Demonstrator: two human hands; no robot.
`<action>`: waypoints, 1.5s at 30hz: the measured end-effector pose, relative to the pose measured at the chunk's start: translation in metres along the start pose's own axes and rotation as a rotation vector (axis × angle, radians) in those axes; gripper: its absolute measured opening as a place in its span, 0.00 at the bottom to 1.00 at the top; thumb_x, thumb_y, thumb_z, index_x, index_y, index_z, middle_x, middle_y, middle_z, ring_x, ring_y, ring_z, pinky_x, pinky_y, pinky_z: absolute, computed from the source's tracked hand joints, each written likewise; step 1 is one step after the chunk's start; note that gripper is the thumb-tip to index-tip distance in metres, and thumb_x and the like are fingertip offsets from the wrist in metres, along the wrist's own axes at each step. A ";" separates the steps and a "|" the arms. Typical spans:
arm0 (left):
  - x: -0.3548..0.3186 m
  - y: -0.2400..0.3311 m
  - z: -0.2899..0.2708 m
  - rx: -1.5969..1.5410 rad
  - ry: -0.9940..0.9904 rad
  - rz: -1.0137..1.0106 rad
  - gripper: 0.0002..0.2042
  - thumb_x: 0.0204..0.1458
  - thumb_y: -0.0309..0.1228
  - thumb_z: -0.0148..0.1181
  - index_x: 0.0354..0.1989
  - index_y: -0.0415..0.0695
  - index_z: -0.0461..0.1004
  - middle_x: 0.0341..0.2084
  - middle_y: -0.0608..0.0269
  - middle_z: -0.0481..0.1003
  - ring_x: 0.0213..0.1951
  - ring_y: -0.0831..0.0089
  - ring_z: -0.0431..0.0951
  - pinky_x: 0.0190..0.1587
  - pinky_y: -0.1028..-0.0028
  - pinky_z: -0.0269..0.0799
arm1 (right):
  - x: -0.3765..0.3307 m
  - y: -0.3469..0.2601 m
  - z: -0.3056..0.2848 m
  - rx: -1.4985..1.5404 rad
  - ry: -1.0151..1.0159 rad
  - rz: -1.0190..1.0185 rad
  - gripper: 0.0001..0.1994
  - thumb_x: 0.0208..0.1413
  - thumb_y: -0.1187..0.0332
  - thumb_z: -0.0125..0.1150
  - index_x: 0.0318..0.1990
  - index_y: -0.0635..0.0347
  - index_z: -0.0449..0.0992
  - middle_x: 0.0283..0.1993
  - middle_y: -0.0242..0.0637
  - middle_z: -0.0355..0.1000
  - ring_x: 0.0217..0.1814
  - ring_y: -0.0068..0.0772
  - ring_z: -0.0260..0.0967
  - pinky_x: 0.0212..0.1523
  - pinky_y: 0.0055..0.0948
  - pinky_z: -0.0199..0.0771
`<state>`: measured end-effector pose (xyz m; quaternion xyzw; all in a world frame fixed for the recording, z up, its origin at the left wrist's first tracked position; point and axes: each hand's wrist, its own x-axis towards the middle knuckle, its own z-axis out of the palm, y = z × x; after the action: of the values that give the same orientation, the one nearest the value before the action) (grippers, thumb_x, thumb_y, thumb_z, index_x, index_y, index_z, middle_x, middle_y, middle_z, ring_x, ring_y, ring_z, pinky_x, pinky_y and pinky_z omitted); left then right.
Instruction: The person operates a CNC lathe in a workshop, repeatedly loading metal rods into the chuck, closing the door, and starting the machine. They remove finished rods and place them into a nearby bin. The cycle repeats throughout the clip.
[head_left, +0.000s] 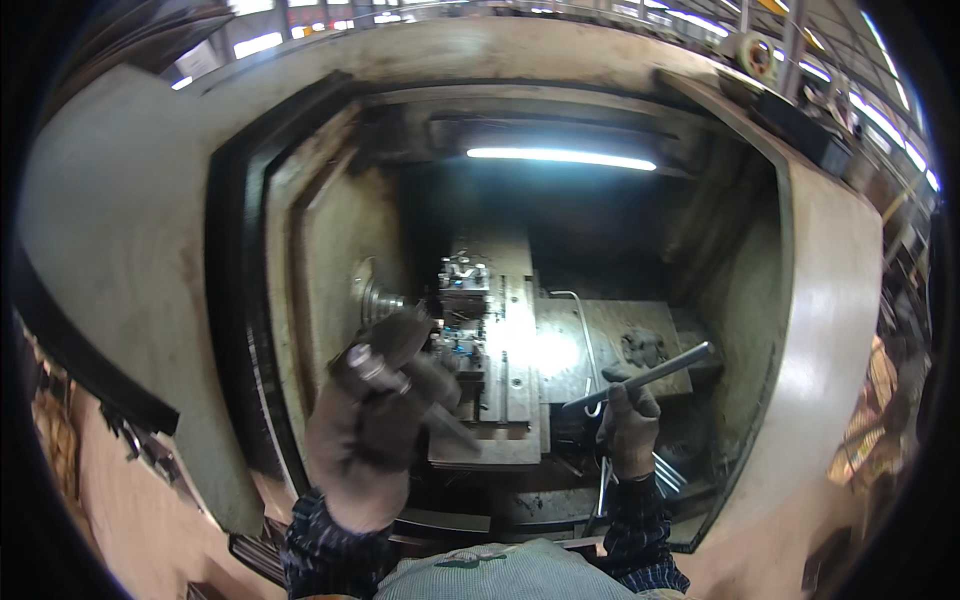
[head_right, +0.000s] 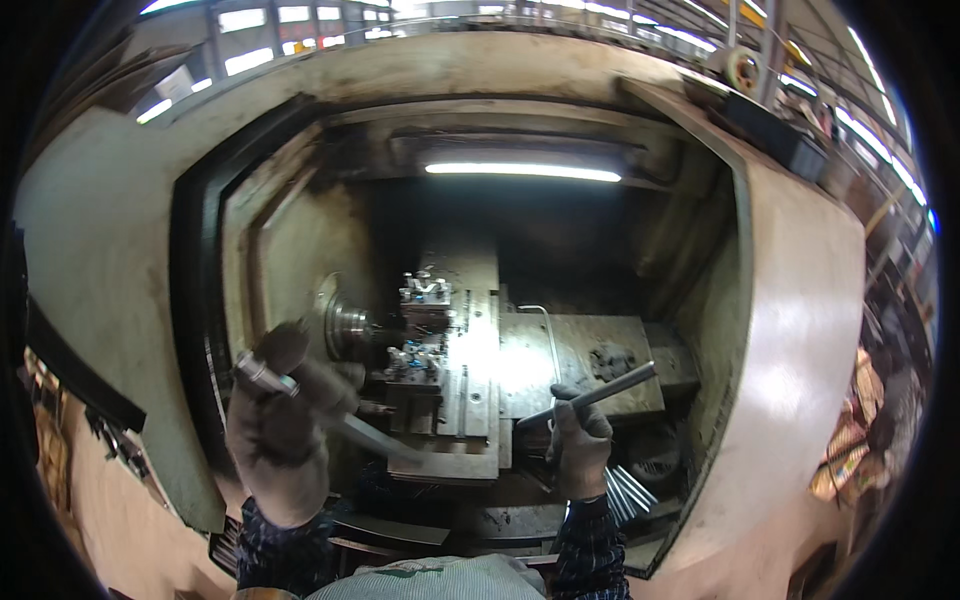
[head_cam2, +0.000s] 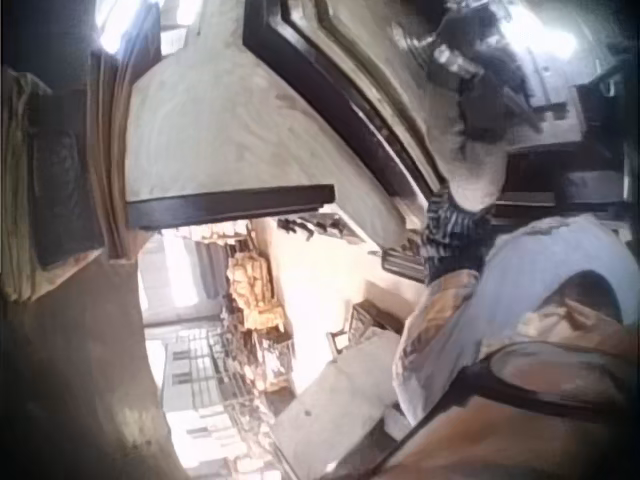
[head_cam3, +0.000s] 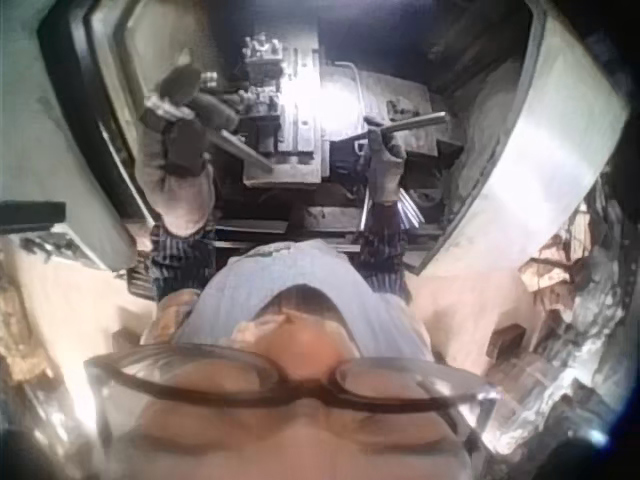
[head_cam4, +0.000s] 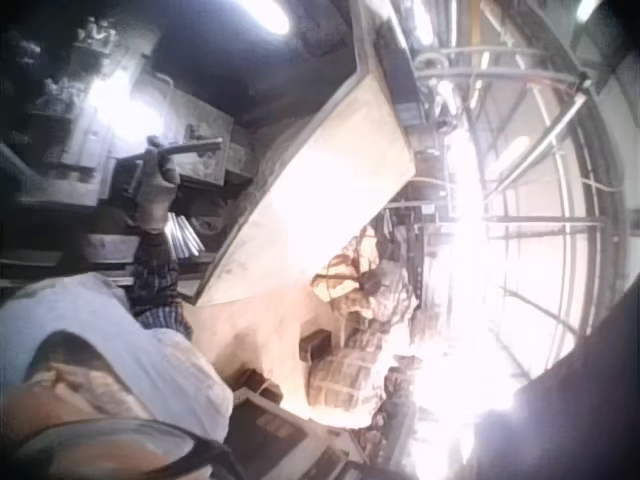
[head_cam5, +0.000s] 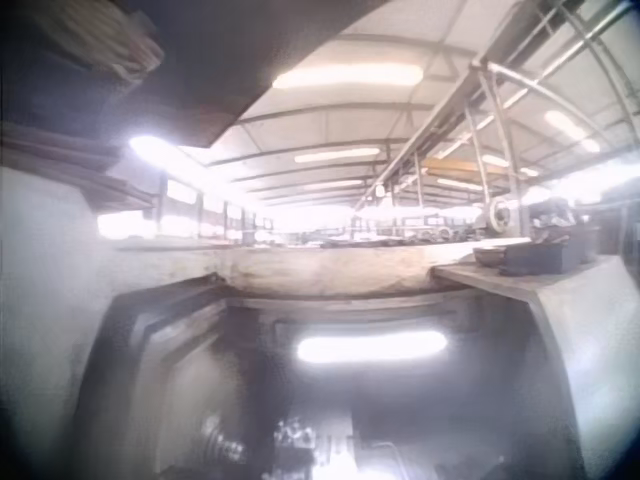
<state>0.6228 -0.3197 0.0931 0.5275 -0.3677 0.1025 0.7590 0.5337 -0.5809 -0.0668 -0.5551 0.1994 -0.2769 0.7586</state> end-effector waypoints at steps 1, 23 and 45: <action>-0.009 0.006 -0.015 -0.066 0.072 -0.031 0.21 0.68 0.33 0.52 0.63 0.32 0.67 0.33 0.57 0.77 0.33 0.69 0.79 0.43 0.63 0.81 | 0.007 -0.005 0.011 0.086 -0.092 -0.007 0.21 0.66 0.60 0.64 0.59 0.65 0.75 0.26 0.29 0.75 0.20 0.17 0.64 0.24 0.19 0.64; -0.118 0.075 -0.245 0.608 0.824 0.104 0.20 0.71 0.30 0.49 0.68 0.37 0.65 0.57 0.56 0.74 0.51 0.68 0.77 0.52 0.73 0.75 | 0.188 0.049 0.177 -1.642 -0.905 -0.535 0.18 0.56 0.70 0.53 0.42 0.32 0.87 0.39 0.36 0.83 0.42 0.43 0.82 0.45 0.37 0.81; -0.139 0.058 -0.260 0.808 1.003 0.244 0.20 0.72 0.34 0.45 0.68 0.37 0.63 0.60 0.55 0.72 0.59 0.67 0.72 0.54 0.70 0.75 | 0.200 0.034 0.217 -1.430 -1.047 -0.243 0.21 0.59 0.56 0.60 0.59 0.44 0.79 0.52 0.40 0.81 0.54 0.43 0.78 0.57 0.38 0.77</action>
<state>0.6104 -0.0352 -0.0024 0.6137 0.0413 0.5515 0.5635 0.8265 -0.5422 -0.0319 -0.9679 -0.1075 0.1240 0.1902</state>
